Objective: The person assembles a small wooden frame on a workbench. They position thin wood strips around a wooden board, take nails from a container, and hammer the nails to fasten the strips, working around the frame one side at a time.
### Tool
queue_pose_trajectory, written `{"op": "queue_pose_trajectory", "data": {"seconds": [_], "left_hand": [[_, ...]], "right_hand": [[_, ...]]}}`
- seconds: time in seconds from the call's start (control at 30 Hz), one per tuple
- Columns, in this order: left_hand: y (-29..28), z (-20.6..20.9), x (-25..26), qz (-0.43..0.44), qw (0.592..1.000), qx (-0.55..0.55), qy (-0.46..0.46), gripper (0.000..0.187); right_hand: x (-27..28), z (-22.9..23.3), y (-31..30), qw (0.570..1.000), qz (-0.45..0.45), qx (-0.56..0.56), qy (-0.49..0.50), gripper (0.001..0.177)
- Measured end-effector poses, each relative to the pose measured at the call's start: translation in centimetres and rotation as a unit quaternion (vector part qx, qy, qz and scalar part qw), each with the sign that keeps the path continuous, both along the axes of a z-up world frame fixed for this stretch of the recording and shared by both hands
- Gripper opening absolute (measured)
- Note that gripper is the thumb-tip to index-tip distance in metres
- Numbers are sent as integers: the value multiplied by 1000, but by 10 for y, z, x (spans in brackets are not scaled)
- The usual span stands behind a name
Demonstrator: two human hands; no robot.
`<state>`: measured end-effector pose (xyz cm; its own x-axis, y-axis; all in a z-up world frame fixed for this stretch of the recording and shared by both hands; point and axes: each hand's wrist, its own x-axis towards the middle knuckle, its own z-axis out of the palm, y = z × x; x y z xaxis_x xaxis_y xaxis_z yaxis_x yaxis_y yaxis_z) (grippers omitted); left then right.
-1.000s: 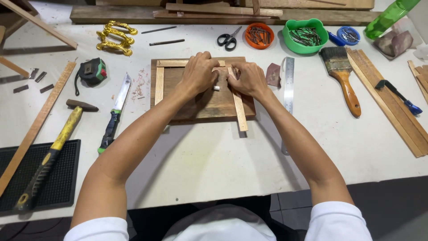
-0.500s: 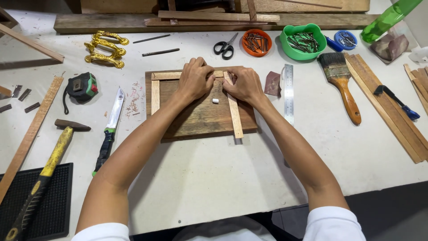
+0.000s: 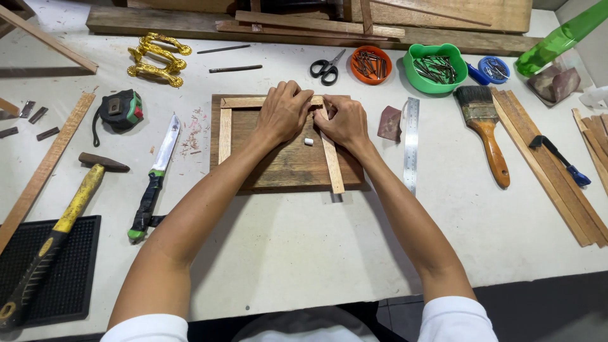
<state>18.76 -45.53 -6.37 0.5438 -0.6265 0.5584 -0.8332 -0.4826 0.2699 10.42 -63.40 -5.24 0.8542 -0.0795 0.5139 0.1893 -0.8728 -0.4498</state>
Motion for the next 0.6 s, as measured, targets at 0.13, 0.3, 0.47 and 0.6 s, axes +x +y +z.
{"op": "queue_pose_trajectory", "data": {"seconds": [0.13, 0.3, 0.47, 0.6], "left_hand": [[3, 11, -9, 12, 1000, 3, -5, 24], [4, 16, -13, 26, 999, 12, -37, 25], [3, 16, -12, 36, 998, 43, -40, 27], [1, 9, -7, 25, 999, 45, 9, 26]], "right_hand": [[9, -13, -1, 999, -28, 12, 28, 40], [3, -1, 1, 999, -20, 15, 43, 45], [-6, 9, -2, 999, 15, 1, 41, 45], [0, -8, -5, 990, -26, 13, 135, 35]]}}
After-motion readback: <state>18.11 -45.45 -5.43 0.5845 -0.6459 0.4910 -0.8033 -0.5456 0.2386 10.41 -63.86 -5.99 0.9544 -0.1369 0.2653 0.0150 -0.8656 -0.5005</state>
